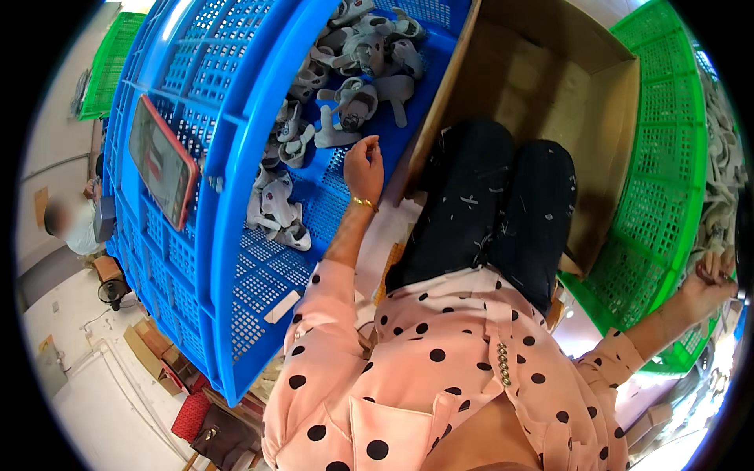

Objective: The person uses a pair of scissors to trim excess fabric and loose threads from the edges of light-colored slippers. They handle the slippers one at a time, picking them from a blue crate, performing the trimming, and placing the finished items into a green crate.

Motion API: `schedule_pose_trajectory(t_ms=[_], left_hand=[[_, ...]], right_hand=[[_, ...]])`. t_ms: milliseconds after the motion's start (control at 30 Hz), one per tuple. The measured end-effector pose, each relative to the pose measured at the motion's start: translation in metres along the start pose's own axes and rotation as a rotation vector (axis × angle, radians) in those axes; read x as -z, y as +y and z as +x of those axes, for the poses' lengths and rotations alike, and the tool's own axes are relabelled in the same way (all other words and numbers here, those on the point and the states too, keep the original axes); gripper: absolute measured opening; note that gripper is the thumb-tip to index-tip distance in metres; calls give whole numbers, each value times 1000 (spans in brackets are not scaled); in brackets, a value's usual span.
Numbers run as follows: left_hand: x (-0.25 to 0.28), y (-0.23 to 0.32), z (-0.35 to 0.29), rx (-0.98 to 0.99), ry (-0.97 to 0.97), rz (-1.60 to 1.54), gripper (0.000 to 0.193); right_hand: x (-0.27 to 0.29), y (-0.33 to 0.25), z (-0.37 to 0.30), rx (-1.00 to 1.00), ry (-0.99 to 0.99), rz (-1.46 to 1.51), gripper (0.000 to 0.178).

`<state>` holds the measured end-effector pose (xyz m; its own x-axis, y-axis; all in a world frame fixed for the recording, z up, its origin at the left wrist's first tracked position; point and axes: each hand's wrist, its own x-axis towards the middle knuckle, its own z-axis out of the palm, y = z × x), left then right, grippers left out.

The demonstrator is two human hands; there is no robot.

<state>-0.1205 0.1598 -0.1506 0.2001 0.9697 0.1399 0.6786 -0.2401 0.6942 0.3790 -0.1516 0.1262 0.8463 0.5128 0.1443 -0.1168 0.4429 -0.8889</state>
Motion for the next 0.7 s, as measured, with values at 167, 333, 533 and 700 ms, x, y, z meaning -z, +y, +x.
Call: schedule_pose_trajectory(t_ms=[167, 333, 533, 700], left_hand=[[-62, -85, 73, -32, -262, 368, 41], [-116, -116, 128, -132, -451, 797, 63], [-145, -134, 157, 19, -535, 1050, 47], [-129, -143, 110, 254, -712, 697, 27]], right_hand=[[-85, 121, -61, -158, 306, -478, 60], [-139, 209, -132, -393, 135, -722, 56], [-127, 218, -155, -204, 37, -861, 76], [-127, 221, -142, -186, -84, -755, 65]])
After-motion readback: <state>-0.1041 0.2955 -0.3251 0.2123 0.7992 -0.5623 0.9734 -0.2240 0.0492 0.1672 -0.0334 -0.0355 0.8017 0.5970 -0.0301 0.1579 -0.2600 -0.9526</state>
